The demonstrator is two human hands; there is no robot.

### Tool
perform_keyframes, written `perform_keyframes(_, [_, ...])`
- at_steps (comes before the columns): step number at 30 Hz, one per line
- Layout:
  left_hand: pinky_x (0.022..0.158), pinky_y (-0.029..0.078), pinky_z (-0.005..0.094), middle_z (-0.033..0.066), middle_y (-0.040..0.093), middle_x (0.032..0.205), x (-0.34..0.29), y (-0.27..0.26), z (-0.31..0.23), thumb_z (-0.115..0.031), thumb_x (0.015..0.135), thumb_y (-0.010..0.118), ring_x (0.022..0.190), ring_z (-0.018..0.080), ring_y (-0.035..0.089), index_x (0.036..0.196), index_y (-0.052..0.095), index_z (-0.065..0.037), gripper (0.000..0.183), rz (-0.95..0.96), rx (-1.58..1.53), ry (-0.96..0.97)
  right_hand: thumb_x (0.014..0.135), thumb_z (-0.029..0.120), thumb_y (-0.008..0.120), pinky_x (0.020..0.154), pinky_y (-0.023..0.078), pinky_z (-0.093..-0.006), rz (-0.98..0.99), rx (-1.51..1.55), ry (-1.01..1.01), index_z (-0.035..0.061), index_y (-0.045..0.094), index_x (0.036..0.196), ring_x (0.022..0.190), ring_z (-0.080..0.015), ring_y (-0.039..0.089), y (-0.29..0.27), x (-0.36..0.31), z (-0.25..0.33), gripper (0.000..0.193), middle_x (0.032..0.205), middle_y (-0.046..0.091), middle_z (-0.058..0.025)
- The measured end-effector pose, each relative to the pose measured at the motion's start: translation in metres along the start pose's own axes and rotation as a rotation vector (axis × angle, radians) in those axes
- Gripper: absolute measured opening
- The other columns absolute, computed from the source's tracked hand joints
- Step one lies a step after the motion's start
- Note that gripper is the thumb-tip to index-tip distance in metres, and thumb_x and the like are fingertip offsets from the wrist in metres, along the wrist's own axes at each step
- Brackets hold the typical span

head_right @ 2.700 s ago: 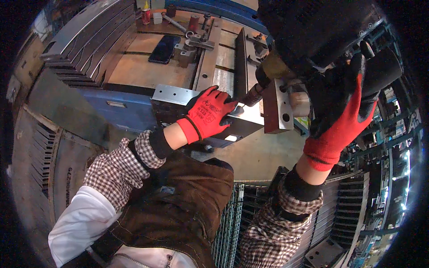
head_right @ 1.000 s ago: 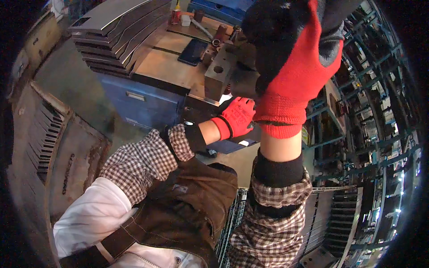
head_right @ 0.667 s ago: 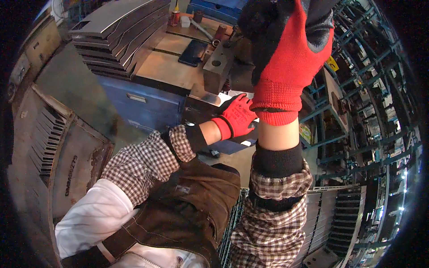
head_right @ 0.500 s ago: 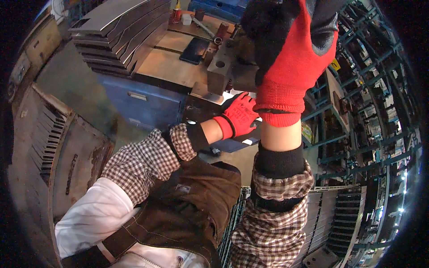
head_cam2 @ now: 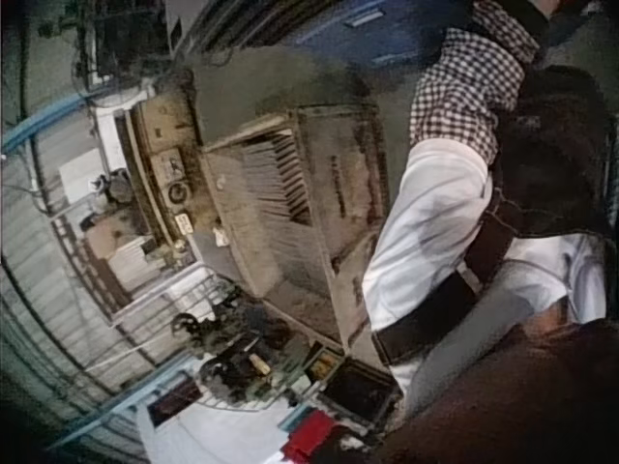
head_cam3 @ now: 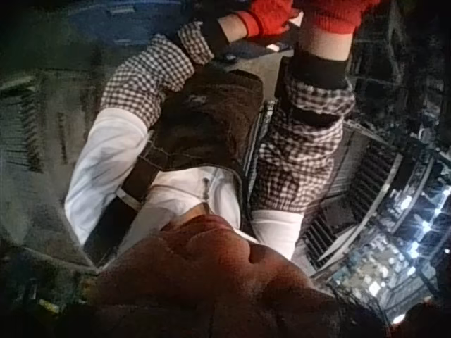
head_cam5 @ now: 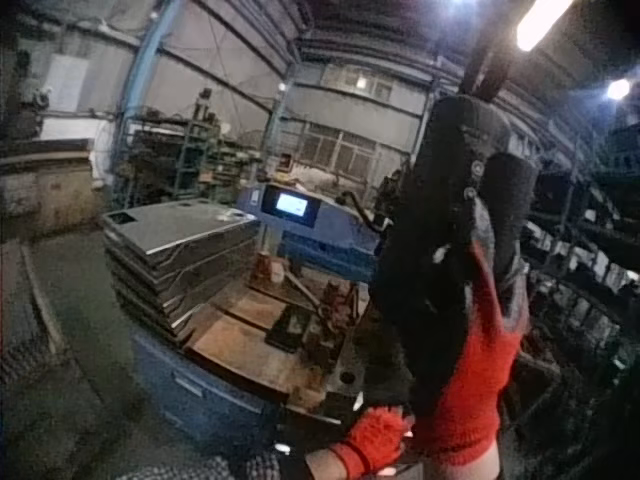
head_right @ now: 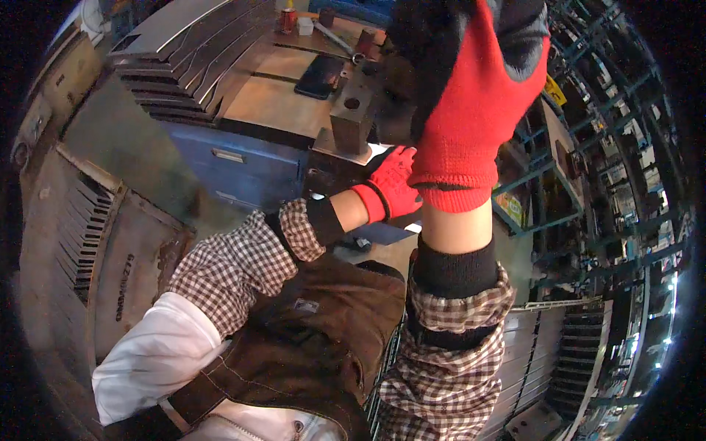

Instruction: The worker places metal plates onto a processing bed and uses a handheld pneumatic tool to fabricate the parts.

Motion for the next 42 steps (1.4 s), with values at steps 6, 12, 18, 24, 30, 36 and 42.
perform_keyframes(6, [0.097,0.043,0.0466,0.0145,0.061,0.110,0.009,0.103,0.037,-0.042,0.076,0.080,0.110,0.0328,0.057,0.112,0.067,-0.016,0.046,-0.401,-1.552,-0.115,0.098,0.016,0.064,0.096,0.051,-0.0388,-0.146,0.376,0.266,0.0002,0.067,0.129,0.113,-0.0263,0.063,0.002,-0.001,0.014,0.035,0.131,0.062,-0.0148])
perform_keyframes(12, [0.099,0.042,0.0468,0.0129,0.061,0.111,0.004,0.084,0.028,-0.043,0.076,0.079,0.112,0.0315,0.057,0.111,0.067,-0.018,0.044,-0.384,-1.293,-0.091,0.099,0.010,0.065,0.092,0.054,-0.0310,-0.241,0.884,0.489,-0.0003,0.065,0.132,0.108,-0.0223,0.066,0.006,-0.004,0.011,0.034,0.125,0.067,-0.0130])
perform_keyframes(18, [0.103,0.040,0.0483,0.0138,0.061,0.113,-0.008,0.032,0.009,-0.044,0.077,0.077,0.113,0.0321,0.057,0.111,0.068,-0.018,0.044,-0.191,-0.063,0.106,0.099,0.013,0.066,0.085,0.059,-0.0284,-0.230,1.212,0.597,0.0011,0.059,0.137,0.103,-0.0190,0.069,0.019,-0.003,0.010,0.040,0.124,0.068,-0.0136])
perform_keyframes(24, [0.106,0.039,0.0503,0.0147,0.061,0.114,-0.003,0.009,0.011,-0.046,0.078,0.075,0.114,0.0332,0.057,0.109,0.069,-0.015,0.044,-0.016,-0.023,0.003,0.100,0.015,0.067,0.080,0.060,-0.0269,-0.218,1.220,0.507,0.0017,0.060,0.136,0.098,-0.0174,0.070,0.023,-0.001,0.012,0.040,0.123,0.068,-0.0134])
perform_keyframes(30, [0.104,0.040,0.0493,0.0169,0.062,0.113,0.005,0.005,0.006,-0.048,0.078,0.074,0.112,0.0334,0.059,0.104,0.070,-0.012,0.044,0.090,0.008,-0.029,0.100,0.016,0.067,0.080,0.060,-0.0266,-0.246,1.113,0.455,0.0017,0.060,0.136,0.098,-0.0176,0.070,0.023,-0.001,0.005,0.040,0.122,0.069,-0.0133])
perform_keyframes(36, [0.103,0.041,0.0483,0.0179,0.063,0.113,0.005,0.005,0.007,-0.049,0.078,0.074,0.111,0.0334,0.059,0.102,0.071,-0.009,0.046,0.060,0.033,-0.016,0.100,0.014,0.066,0.080,0.060,-0.0265,-0.278,1.254,0.315,0.0037,0.061,0.137,0.097,-0.0170,0.071,0.033,-0.001,0.002,0.039,0.122,0.069,-0.0127])
perform_keyframes(42, [0.103,0.041,0.0481,0.0183,0.062,0.114,0.006,0.010,0.005,-0.051,0.079,0.071,0.110,0.0334,0.059,0.102,0.074,-0.007,0.050,0.070,0.038,-0.019,0.101,0.014,0.064,0.079,0.061,-0.0260,-0.240,1.219,0.416,0.0048,0.062,0.137,0.096,-0.0161,0.071,0.028,-0.003,0.000,0.037,0.120,0.070,-0.0123])
Point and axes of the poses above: each hand's wrist, its own x-axis towards the middle knuckle, its own y-axis out of the palm, z = x × y, the point moved 7 cm from there along x, towards the middle knuckle
